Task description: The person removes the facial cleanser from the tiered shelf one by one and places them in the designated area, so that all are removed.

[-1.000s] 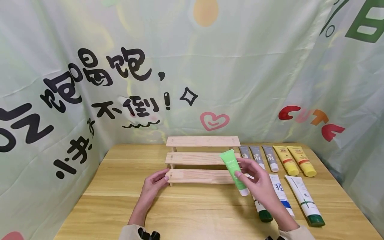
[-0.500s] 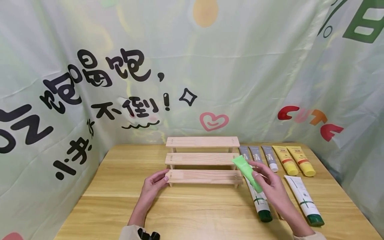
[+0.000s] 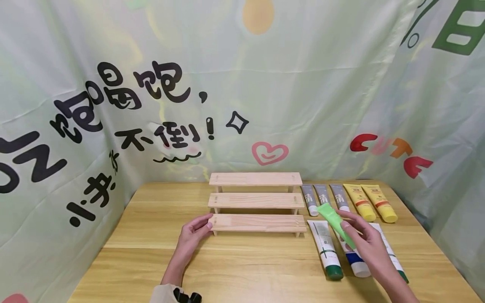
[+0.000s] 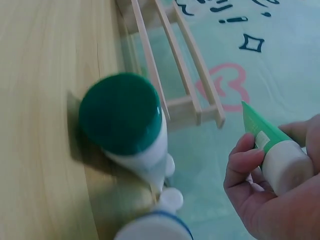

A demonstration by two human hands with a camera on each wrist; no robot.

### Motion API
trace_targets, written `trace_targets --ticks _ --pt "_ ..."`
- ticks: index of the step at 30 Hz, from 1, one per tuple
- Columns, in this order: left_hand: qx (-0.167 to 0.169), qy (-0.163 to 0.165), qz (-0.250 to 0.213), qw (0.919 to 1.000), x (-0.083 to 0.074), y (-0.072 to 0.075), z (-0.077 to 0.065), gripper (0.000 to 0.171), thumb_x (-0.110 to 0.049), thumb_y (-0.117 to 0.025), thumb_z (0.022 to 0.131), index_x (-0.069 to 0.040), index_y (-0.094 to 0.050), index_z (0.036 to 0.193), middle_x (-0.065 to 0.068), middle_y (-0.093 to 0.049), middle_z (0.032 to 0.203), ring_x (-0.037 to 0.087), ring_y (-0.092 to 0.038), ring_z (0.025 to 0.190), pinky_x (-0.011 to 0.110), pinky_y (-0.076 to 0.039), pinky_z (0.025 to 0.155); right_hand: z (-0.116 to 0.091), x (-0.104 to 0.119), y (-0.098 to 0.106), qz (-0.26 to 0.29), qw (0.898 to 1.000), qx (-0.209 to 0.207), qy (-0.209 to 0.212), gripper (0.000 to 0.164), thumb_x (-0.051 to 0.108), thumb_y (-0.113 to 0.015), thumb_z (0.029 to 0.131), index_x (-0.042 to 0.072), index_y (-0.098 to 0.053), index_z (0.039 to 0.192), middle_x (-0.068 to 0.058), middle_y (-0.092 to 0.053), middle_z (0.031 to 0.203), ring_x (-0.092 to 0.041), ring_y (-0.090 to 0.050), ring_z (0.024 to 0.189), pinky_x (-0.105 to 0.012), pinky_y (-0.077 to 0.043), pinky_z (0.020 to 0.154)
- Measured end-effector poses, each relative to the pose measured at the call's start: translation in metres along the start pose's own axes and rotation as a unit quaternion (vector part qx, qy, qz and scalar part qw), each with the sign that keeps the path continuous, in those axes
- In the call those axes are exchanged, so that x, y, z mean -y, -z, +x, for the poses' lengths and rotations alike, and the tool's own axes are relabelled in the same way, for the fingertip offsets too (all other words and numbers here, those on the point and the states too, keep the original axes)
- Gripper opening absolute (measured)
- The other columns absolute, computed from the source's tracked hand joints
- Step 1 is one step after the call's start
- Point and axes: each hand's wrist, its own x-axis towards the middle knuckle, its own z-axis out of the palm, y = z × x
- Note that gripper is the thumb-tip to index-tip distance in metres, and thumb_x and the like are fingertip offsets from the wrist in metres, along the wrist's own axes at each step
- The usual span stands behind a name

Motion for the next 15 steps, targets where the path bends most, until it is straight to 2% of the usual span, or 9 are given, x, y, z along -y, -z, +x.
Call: trace_targets --ticks 4,7,11,15 --pt "0.002 0.000 -0.001 1.0000 0.000 0.000 -0.001 0.038 -0.004 -0.072 0.096 0.003 -0.066 0.133 0.024 -0.065 0.128 0.021 -0.069 0.105 0.034 -0.062 0.087 -0.003 -0.007 0.012 -0.036 0.999 -0.014 0.007 0.055 0.040 -0.057 0.106 0.010 -0.048 0.152 -0.019 -0.051 0.140 -0.001 -0.048 0.104 -0.015 -0.053 0.075" --pt "0.002 -0.002 -0.002 1.0000 0.001 0.000 -0.001 0.038 -0.004 -0.072 0.096 0.003 -0.065 0.133 0.025 -0.065 0.128 0.021 -0.069 0.106 0.034 -0.062 0.087 -0.005 -0.013 0.021 -0.054 0.998 -0.035 0.028 0.053 0.035 -0.062 0.105 0.009 -0.051 0.150 -0.014 -0.051 0.142 0.007 -0.042 0.109 -0.004 -0.045 0.079" --pt "0.002 -0.003 -0.003 1.0000 0.001 0.000 0.000 0.038 -0.005 -0.072 0.096 0.003 -0.066 0.133 0.025 -0.064 0.129 0.022 -0.068 0.106 0.034 -0.062 0.088 -0.007 -0.020 0.031 -0.067 0.996 -0.058 0.031 0.053 0.033 -0.066 0.103 0.010 -0.054 0.148 -0.013 -0.056 0.133 0.013 -0.047 0.101 -0.007 -0.049 0.073" --pt "0.002 -0.002 -0.003 1.0000 0.001 0.000 0.000 0.038 -0.005 -0.072 0.096 0.002 -0.066 0.133 0.024 -0.064 0.129 0.022 -0.068 0.107 0.034 -0.062 0.088 -0.008 -0.024 0.040 -0.088 0.994 -0.064 0.009 0.059 0.040 -0.066 0.101 0.008 -0.052 0.149 -0.020 -0.056 0.135 0.017 -0.044 0.096 -0.006 -0.048 0.069"
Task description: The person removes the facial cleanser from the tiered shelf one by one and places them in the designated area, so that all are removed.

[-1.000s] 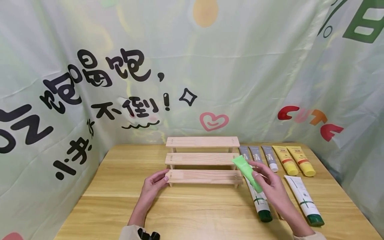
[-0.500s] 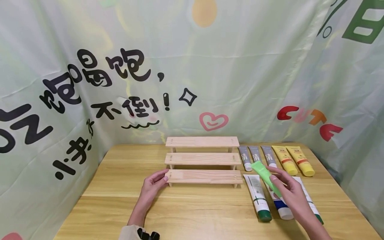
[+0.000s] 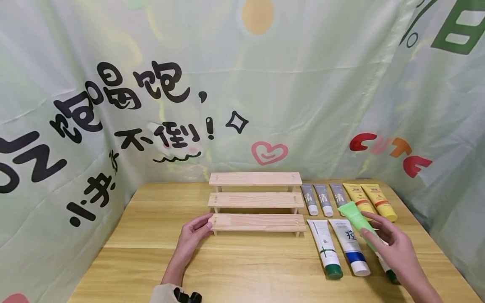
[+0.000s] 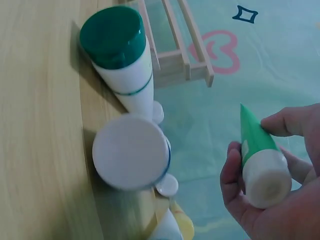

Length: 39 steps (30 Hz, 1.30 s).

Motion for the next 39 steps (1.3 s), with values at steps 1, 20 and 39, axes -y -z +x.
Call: trace_targets --ticks 1,20,39 --pt "0.000 0.001 -0.001 1.0000 0.000 0.000 0.000 0.038 -0.005 -0.072 0.096 0.002 -0.066 0.133 0.024 -0.064 0.129 0.022 -0.068 0.107 0.034 -0.062 0.088 0.001 -0.001 0.002 -0.008 1.000 -0.001 -0.005 0.060 0.041 -0.066 0.101 0.008 -0.052 0.149 -0.022 -0.055 0.137 0.017 -0.043 0.096 -0.006 -0.047 0.069" --pt "0.005 -0.007 -0.010 0.9999 0.004 0.000 0.002 0.038 -0.005 -0.071 0.097 0.003 -0.065 0.134 0.026 -0.064 0.128 0.023 -0.069 0.104 0.034 -0.062 0.086 0.021 -0.040 0.046 -0.083 0.991 -0.061 -0.081 0.068 0.043 -0.068 0.099 -0.002 -0.049 0.147 -0.035 -0.051 0.139 -0.010 -0.055 0.093 -0.012 -0.043 0.057" --pt "0.004 0.003 -0.011 0.9999 0.001 0.001 0.001 0.038 -0.004 -0.071 0.096 0.003 -0.065 0.134 0.025 -0.065 0.127 0.022 -0.070 0.105 0.034 -0.062 0.087 0.035 -0.099 0.064 -0.148 0.980 0.016 -0.134 0.072 0.038 -0.074 0.096 -0.011 -0.047 0.140 -0.044 -0.050 0.127 -0.053 -0.057 0.103 -0.045 -0.058 0.066"
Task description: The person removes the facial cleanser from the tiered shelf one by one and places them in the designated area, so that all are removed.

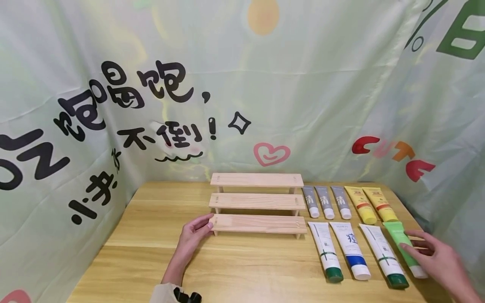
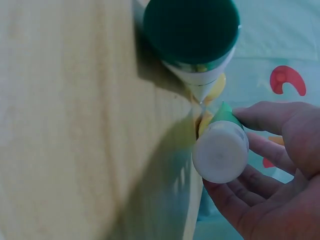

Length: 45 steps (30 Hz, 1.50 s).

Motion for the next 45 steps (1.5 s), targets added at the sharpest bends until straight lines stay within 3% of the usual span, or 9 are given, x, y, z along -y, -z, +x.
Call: trace_targets --ticks 8,25,38,45 --pt "0.002 -0.005 0.001 1.0000 -0.001 0.000 -0.001 0.038 -0.005 -0.071 0.097 0.002 -0.065 0.134 0.025 -0.065 0.129 0.022 -0.069 0.106 0.034 -0.062 0.088 0.002 -0.006 -0.003 -0.043 0.999 0.021 0.018 0.065 0.033 -0.078 0.093 -0.012 -0.051 0.132 -0.044 -0.052 0.122 -0.055 -0.059 0.100 -0.052 -0.058 0.069" --pt "0.006 -0.006 0.001 1.0000 0.000 -0.002 -0.001 0.039 -0.004 -0.071 0.097 0.003 -0.064 0.135 0.026 -0.065 0.129 0.021 -0.070 0.106 0.034 -0.062 0.087 -0.005 -0.010 0.003 -0.068 0.995 0.066 -0.009 0.069 0.037 -0.074 0.095 -0.015 -0.046 0.131 -0.043 -0.053 0.114 -0.051 -0.056 0.098 -0.057 -0.054 0.077" --pt "0.009 -0.005 0.005 0.9999 0.002 -0.003 0.003 0.038 -0.004 -0.071 0.097 0.003 -0.065 0.134 0.026 -0.065 0.128 0.022 -0.069 0.105 0.034 -0.062 0.088 -0.008 -0.010 0.009 -0.060 0.997 0.045 -0.029 0.071 0.044 -0.065 0.101 -0.014 -0.044 0.135 -0.043 -0.051 0.119 -0.054 -0.053 0.103 -0.059 -0.052 0.079" --pt "0.017 -0.001 0.003 0.9999 0.004 -0.001 0.004 0.041 -0.006 -0.071 0.097 0.005 -0.063 0.136 0.028 -0.064 0.129 0.021 -0.069 0.106 0.035 -0.061 0.090 -0.011 -0.003 0.015 -0.052 0.999 0.014 0.001 0.059 0.036 -0.057 0.106 -0.014 -0.044 0.135 -0.042 -0.052 0.118 -0.052 -0.056 0.099 -0.057 -0.053 0.074"
